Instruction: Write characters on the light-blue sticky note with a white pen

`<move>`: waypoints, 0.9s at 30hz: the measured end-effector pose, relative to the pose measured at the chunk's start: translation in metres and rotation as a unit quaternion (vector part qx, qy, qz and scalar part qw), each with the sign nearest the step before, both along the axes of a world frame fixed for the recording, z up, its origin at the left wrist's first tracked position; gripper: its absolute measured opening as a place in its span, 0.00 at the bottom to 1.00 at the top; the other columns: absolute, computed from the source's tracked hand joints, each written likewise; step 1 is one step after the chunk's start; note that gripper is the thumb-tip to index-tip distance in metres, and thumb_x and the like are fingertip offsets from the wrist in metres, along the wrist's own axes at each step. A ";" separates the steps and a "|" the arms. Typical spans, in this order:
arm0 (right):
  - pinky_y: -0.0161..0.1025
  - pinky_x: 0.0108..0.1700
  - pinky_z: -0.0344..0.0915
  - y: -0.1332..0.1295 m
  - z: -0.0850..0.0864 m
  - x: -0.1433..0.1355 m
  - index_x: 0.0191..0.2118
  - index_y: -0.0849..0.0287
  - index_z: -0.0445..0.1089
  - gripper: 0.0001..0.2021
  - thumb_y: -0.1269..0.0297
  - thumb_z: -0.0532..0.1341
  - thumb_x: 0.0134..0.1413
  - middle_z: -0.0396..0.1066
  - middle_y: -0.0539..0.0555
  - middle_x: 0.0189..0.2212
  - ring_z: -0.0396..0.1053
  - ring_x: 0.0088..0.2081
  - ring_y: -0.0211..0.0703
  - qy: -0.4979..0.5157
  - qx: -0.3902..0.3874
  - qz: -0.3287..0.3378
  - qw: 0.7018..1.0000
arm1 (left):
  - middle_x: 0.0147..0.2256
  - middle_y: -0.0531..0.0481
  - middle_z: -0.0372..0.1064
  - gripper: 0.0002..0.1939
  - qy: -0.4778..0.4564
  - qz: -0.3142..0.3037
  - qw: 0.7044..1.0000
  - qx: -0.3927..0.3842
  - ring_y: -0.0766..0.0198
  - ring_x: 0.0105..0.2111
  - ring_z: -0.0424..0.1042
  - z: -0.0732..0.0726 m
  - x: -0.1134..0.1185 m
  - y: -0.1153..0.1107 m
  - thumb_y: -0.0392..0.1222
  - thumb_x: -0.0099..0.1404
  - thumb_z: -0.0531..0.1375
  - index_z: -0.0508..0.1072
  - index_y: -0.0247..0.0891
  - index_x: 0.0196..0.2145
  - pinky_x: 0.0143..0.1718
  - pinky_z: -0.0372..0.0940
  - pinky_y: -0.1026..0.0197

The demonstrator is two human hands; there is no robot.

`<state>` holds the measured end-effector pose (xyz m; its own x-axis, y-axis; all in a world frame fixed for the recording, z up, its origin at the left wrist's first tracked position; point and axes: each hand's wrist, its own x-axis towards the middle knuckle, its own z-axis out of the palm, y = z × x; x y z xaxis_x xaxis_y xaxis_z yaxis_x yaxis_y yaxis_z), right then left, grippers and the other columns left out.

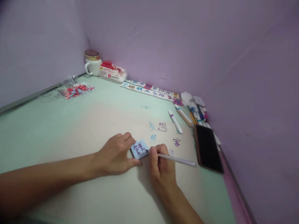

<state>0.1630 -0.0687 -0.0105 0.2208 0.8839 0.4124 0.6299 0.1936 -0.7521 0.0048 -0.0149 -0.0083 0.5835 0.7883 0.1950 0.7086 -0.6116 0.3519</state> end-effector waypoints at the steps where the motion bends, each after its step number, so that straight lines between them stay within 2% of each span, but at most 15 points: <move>1: 0.36 0.24 0.52 0.000 0.000 0.000 0.26 0.56 0.60 0.12 0.63 0.52 0.61 0.56 0.44 0.18 0.55 0.20 0.36 0.002 0.003 0.005 1.000 | 0.31 0.48 0.65 0.22 0.002 0.001 1.000 0.001 0.59 0.27 0.64 0.000 0.000 0.000 0.59 0.52 0.64 0.68 0.36 0.29 0.29 0.63 0.57; 12: 0.36 0.22 0.52 0.001 -0.003 -0.002 0.27 0.55 0.59 0.10 0.64 0.51 0.61 0.55 0.44 0.16 0.55 0.19 0.37 -0.019 -0.013 0.049 0.999 | 0.31 0.48 0.65 0.23 0.019 -0.006 1.000 -0.005 0.60 0.28 0.64 0.002 0.000 0.000 0.60 0.52 0.63 0.67 0.36 0.30 0.32 0.63 0.56; 27: 0.36 0.23 0.53 0.001 -0.003 -0.004 0.27 0.55 0.58 0.11 0.62 0.50 0.61 0.58 0.45 0.17 0.57 0.19 0.37 -0.066 -0.015 0.047 0.997 | 0.31 0.48 0.65 0.23 0.011 -0.013 1.000 -0.003 0.60 0.27 0.64 0.001 0.000 0.000 0.60 0.53 0.62 0.66 0.36 0.30 0.31 0.62 0.57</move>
<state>0.1592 -0.0679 -0.0137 0.0816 0.9105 0.4055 0.7032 0.2357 -0.6708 0.0046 -0.0145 -0.0071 0.6081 0.7739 0.1768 0.6997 -0.6277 0.3412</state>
